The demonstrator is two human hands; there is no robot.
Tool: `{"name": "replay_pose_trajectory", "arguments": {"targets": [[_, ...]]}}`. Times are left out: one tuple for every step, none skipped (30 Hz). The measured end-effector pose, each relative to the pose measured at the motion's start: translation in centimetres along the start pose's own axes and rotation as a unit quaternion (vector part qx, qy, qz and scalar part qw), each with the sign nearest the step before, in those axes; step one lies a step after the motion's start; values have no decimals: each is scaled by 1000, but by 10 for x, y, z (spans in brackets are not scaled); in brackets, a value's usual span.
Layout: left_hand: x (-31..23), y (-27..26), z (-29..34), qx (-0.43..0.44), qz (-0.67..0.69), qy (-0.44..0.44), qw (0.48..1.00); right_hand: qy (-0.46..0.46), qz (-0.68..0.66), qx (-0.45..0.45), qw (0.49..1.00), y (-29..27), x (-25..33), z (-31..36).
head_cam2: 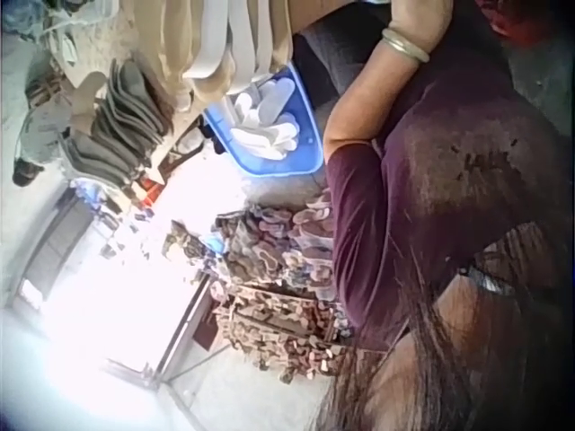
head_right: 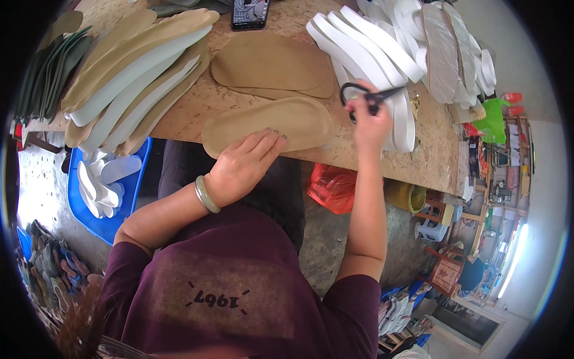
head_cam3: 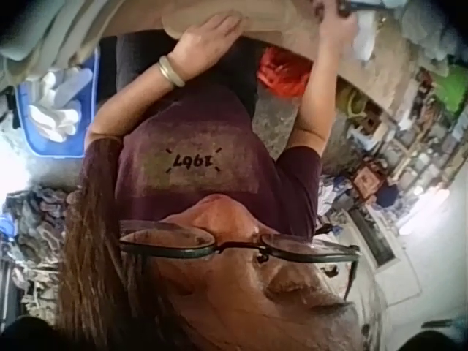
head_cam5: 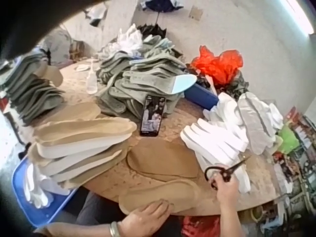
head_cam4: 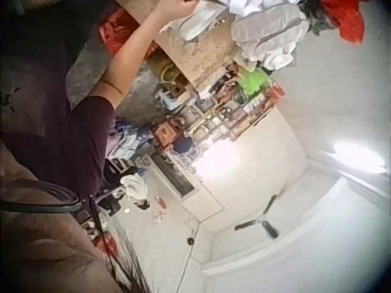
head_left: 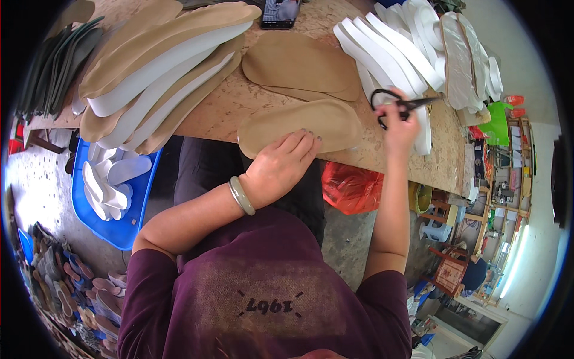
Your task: Cutting and preparing shoe insole components for assembly.
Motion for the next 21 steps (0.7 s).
{"name": "replay_pose_trajectory", "arguments": {"targets": [[-2,-2,0,3,0,5,1000,-23,-42,-24,999,-4,5,2],[-3,-5,-1,28,23,-21,999,-45,-84,-49,994,-8,11,5],[-2,-9,-2,51,45,-47,997,-19,-77,-30,996,0,22,12],[-4,-13,-6,53,45,-41,997,7,-68,-14,998,8,31,22],[-4,-18,-10,53,25,-43,997,17,-38,4,999,18,31,33],[-4,-22,-12,52,4,-47,998,10,38,42,998,28,30,41],[-3,-18,-12,53,4,-41,998,-37,99,70,992,35,17,51],[1,-10,-10,57,3,-36,998,-84,160,99,979,39,6,56],[2,-5,-7,62,0,-35,997,-83,158,97,979,41,3,54],[3,-3,-5,63,-3,-34,997,-91,174,68,978,41,2,49],[2,-2,-5,67,-16,-31,997,-101,189,40,976,40,2,46],[4,-3,-6,68,-32,-29,997,-107,184,39,976,41,-3,45],[5,-1,-7,62,-38,-30,997,-125,196,12,973,35,-9,44],[4,-1,-8,58,-29,-26,998,-143,207,-16,968,29,-14,42],[4,-1,-6,57,-23,-26,998,-92,161,-28,982,28,-14,41],[6,-4,-5,50,-33,-34,998,-40,17,-78,996,29,-15,39],[6,-7,-5,49,-31,-29,998,-53,-14,-83,995,32,-10,39],[6,-10,-3,48,-31,-28,998,-66,-49,-85,993,36,2,39],[6,-10,-4,43,-11,-30,999,-113,-32,-38,992,43,7,41],[5,-8,-5,30,-26,-38,999,-161,-15,9,987,49,8,44],[4,-4,-6,33,-33,-27,999,-189,43,99,976,54,0,47]]}}
Point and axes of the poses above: each hand's wrist, its own z-axis away from the middle knuckle, its own y-axis out of the palm, x = y × z, the point moved 3 cm from there along -z, towards the middle knuckle, and after that the axes turned 12 degrees about -y, right-handed, at the moved point
